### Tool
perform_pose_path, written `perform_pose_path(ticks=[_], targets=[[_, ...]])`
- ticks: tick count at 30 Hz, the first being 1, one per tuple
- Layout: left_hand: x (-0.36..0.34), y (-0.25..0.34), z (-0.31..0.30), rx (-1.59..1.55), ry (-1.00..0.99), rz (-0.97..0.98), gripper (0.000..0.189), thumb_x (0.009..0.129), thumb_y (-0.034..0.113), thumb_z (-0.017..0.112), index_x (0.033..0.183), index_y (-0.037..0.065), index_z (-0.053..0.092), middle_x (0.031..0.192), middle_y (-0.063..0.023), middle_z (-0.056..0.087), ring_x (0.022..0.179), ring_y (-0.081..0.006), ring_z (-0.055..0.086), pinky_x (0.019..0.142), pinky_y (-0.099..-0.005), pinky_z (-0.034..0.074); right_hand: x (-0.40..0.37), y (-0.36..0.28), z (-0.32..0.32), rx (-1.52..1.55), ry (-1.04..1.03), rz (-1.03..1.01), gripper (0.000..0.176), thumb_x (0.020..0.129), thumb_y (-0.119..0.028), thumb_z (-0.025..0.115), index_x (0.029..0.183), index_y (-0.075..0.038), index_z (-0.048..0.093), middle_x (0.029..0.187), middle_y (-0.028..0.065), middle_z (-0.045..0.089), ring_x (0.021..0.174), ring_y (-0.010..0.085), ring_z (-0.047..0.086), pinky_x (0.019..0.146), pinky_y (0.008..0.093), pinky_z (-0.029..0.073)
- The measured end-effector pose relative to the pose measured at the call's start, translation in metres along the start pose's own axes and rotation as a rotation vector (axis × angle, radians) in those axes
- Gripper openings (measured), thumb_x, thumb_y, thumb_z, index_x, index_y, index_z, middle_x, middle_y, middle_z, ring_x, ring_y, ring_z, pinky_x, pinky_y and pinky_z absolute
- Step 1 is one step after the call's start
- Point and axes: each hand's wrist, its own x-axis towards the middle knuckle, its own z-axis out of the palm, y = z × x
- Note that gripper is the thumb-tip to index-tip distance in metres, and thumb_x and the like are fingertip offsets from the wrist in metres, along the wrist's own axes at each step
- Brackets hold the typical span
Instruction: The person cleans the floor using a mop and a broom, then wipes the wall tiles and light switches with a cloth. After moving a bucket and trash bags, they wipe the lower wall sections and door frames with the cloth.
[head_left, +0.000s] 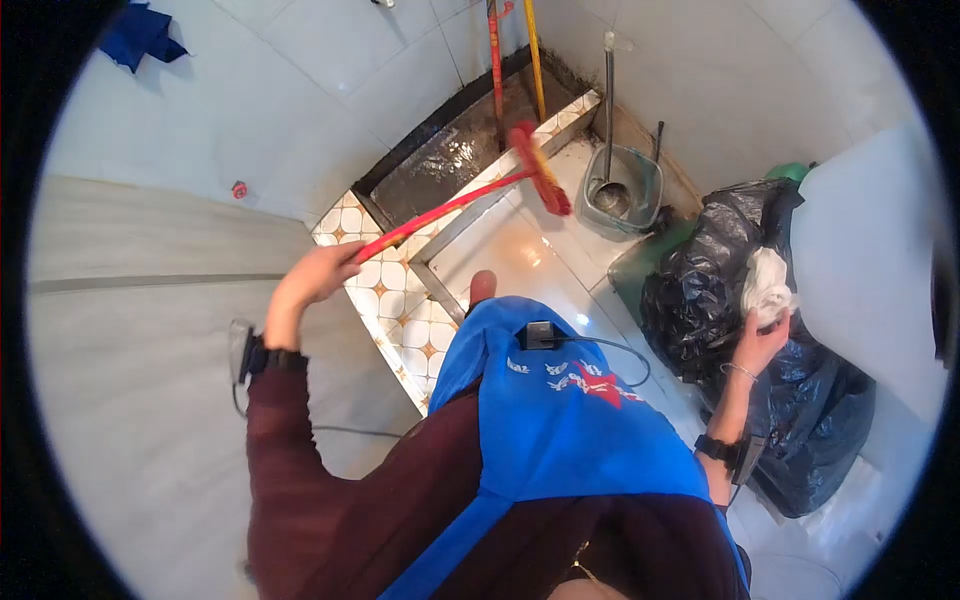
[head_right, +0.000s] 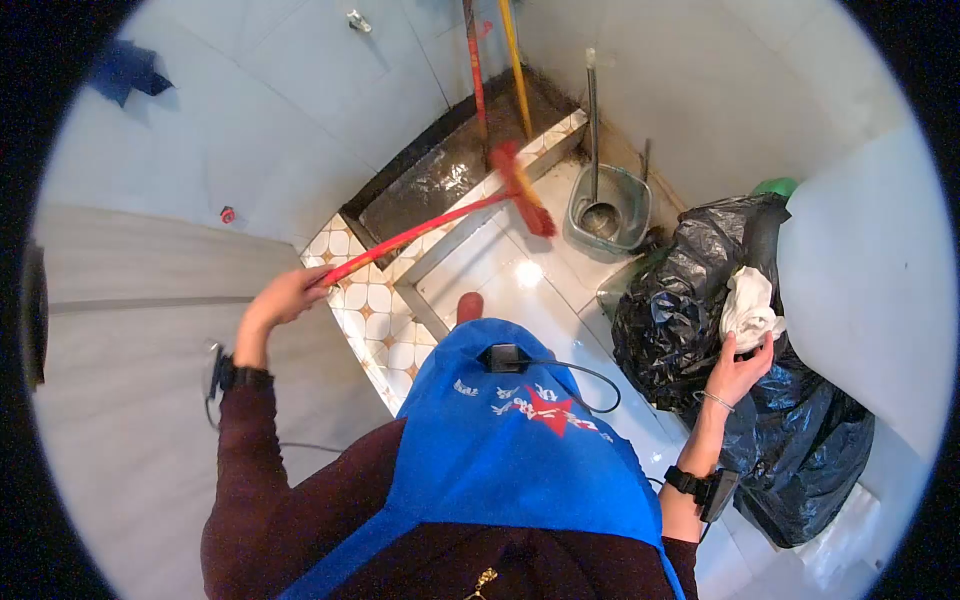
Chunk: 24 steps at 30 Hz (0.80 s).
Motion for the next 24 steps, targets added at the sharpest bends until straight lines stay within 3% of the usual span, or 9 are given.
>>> perform_pose_path(ticks=[3, 6, 7, 9, 10, 13, 16, 22, 24], targets=[[-0.036, -0.010, -0.040, -0.106, -0.007, -0.263, 0.036, 0.082, 0.019, 0.056, 0.117, 0.010, 0.052, 0.067, -0.0094, 0.055, 0.055, -0.0243, 0.049, 0.055, -0.0350, 0.043, 0.004, 0.009, 0.007, -0.062, 0.058, -0.034, 0.066, 0.077, -0.024, 0.066, 0.128, 0.001, 0.034, 0.127, 0.0217, 0.037, 0.117, 0.0343, 0.036, 0.095, 0.0420, 0.034], [-0.032, -0.029, -0.069, -0.068, 0.022, -0.397, 0.035, 0.083, 0.020, 0.055, 0.116, 0.011, 0.053, 0.072, -0.0124, 0.060, 0.061, -0.0284, 0.056, 0.058, -0.0387, 0.045, 0.007, -0.003, 0.011, -0.096, 0.081, 0.075, 0.071, 0.074, -0.030, 0.067, 0.128, 0.004, 0.034, 0.125, 0.0246, 0.040, 0.116, 0.0375, 0.037, 0.098, 0.0429, 0.030], [-0.018, -0.048, -0.071, -0.058, 0.015, -0.386, 0.035, 0.083, 0.020, 0.055, 0.116, 0.011, 0.053, 0.072, -0.0124, 0.060, 0.061, -0.0284, 0.056, 0.058, -0.0387, 0.045, 0.008, -0.003, 0.014, -0.103, 0.087, 0.087, 0.071, 0.074, -0.030, 0.067, 0.128, 0.004, 0.034, 0.125, 0.0246, 0.040, 0.116, 0.0375, 0.037, 0.098, 0.0429, 0.030], [0.032, -0.097, -0.051, 0.249, 0.189, -0.078, 0.033, 0.083, 0.022, 0.053, 0.115, 0.012, 0.054, 0.081, -0.0161, 0.063, 0.071, -0.0334, 0.060, 0.061, -0.0438, 0.047, 0.014, 0.001, 0.021, -0.122, 0.086, 0.089, 0.075, 0.072, -0.035, 0.068, 0.127, 0.004, 0.035, 0.124, 0.0268, 0.041, 0.115, 0.0390, 0.039, 0.098, 0.0427, 0.031], [0.061, -0.106, -0.040, 0.407, 0.231, -0.033, 0.034, 0.082, 0.021, 0.051, 0.115, 0.013, 0.053, 0.088, -0.0198, 0.062, 0.083, -0.0362, 0.060, 0.066, -0.0479, 0.048, 0.017, 0.004, 0.024, -0.187, 0.106, 0.066, 0.076, 0.071, -0.037, 0.068, 0.126, 0.004, 0.035, 0.122, 0.0276, 0.043, 0.112, 0.0400, 0.042, 0.096, 0.0426, 0.033], [0.139, -0.112, -0.006, 0.521, 0.120, -0.101, 0.031, 0.083, 0.019, 0.049, 0.113, 0.012, 0.050, 0.087, -0.0184, 0.063, 0.083, -0.0353, 0.060, 0.069, -0.0472, 0.049, 0.023, -0.018, 0.024, -0.361, 0.070, 0.206, 0.077, 0.070, -0.036, 0.068, 0.127, 0.004, 0.035, 0.122, 0.0275, 0.044, 0.111, 0.0404, 0.044, 0.094, 0.0431, 0.036], [0.200, -0.146, 0.035, 0.494, 0.109, -0.011, 0.029, 0.085, 0.022, 0.048, 0.112, 0.011, 0.049, 0.083, -0.0184, 0.063, 0.080, -0.0360, 0.061, 0.068, -0.0472, 0.048, 0.026, -0.023, 0.028, -0.495, 0.103, 0.241, 0.074, 0.068, -0.034, 0.069, 0.124, 0.002, 0.038, 0.116, 0.0265, 0.049, 0.104, 0.0401, 0.049, 0.089, 0.0447, 0.040], [0.194, -0.232, 0.017, 0.489, -0.064, -0.081, 0.034, 0.085, 0.025, 0.043, 0.116, 0.010, 0.049, 0.087, -0.0183, 0.063, 0.082, -0.0373, 0.060, 0.069, -0.0482, 0.047, 0.032, -0.047, 0.017, -0.583, 0.008, 0.372, 0.065, 0.066, -0.029, 0.068, 0.120, -0.002, 0.043, 0.112, 0.0244, 0.053, 0.101, 0.0389, 0.051, 0.086, 0.0446, 0.042], [0.182, -0.269, 0.002, 0.550, -0.103, -0.164, 0.031, 0.085, 0.032, 0.042, 0.096, 0.009, 0.060, 0.091, -0.0197, 0.062, 0.084, -0.0366, 0.060, 0.070, -0.0445, 0.047, 0.034, -0.031, 0.009, -0.544, 0.006, 0.307, 0.059, 0.067, -0.027, 0.066, 0.116, -0.002, 0.047, 0.113, 0.0228, 0.053, 0.102, 0.0380, 0.051, 0.087, 0.0429, 0.041]])
